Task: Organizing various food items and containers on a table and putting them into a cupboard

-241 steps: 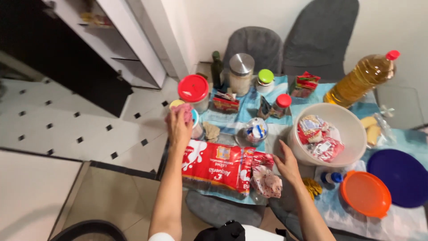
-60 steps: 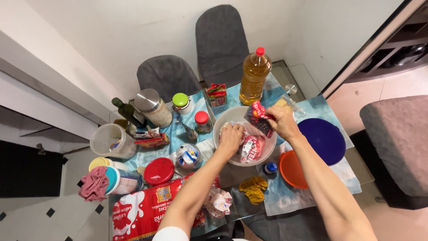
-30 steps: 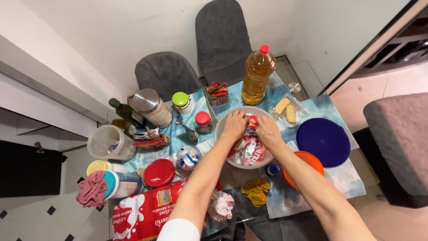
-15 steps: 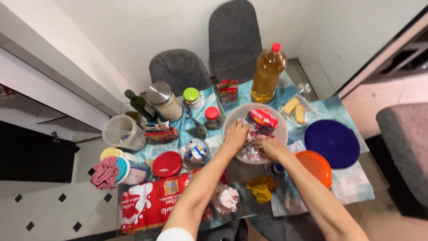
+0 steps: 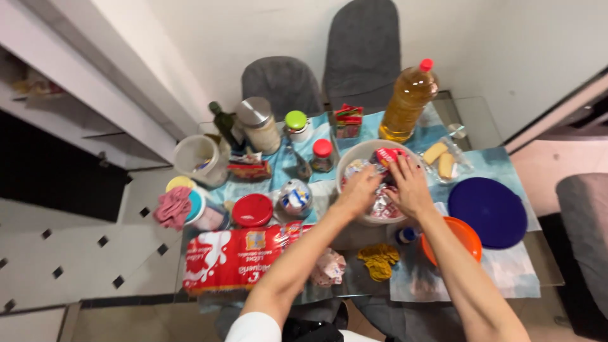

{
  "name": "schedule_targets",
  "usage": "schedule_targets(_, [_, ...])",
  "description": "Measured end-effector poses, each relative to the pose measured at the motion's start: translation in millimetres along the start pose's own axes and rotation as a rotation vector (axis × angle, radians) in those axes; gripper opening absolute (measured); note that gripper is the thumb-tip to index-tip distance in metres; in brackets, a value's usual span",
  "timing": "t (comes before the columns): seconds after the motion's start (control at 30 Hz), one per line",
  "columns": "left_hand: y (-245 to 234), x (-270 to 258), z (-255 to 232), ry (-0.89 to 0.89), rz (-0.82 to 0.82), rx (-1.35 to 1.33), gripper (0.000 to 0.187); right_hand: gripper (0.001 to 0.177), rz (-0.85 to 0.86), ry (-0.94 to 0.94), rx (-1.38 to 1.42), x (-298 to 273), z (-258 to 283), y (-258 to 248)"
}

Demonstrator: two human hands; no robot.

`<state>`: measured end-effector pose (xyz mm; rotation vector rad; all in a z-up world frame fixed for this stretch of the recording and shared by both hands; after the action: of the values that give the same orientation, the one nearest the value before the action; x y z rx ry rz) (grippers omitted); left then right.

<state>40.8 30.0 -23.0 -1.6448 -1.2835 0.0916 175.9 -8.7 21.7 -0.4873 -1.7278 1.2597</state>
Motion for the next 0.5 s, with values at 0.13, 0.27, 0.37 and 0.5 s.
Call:
schedule_targets(0.13, [-38.5,-22.0,-39.3,-0.064,0.017,-0.015,0.031,0.082,0.183,0.043,-0.074,-13.5,-24.2,62.6])
schedule_targets(0.27, [-59.5,-42.5,-41.6,-0.105,0.096,0.081,0.039,0.09,0.432,0.074,-0.053,-19.0,-60.6,109.8])
schedule_targets(0.37, [-92.3,-55.9,-40.4,-0.167,0.141,0.115,0.044,0.087,0.45,0.134,-0.174,-9.2,-63.6,98.3])
schedule_targets(0.5, [-109.5,-71.2,-8.3,-0.234,0.091,0.181,0.045,0.069,0.014,0.068,-0.214,52.9,-1.1,15.0])
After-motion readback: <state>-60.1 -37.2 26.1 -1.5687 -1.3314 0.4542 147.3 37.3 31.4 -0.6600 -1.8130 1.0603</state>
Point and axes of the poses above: each hand's wrist, its own x-axis towards the middle knuckle, its own y-axis out of the palm, z = x × y, the point moved 6 cm from there along x, towards the middle knuckle, and after that the axes turned 15 degrees about -y, right-handed, at the moved point
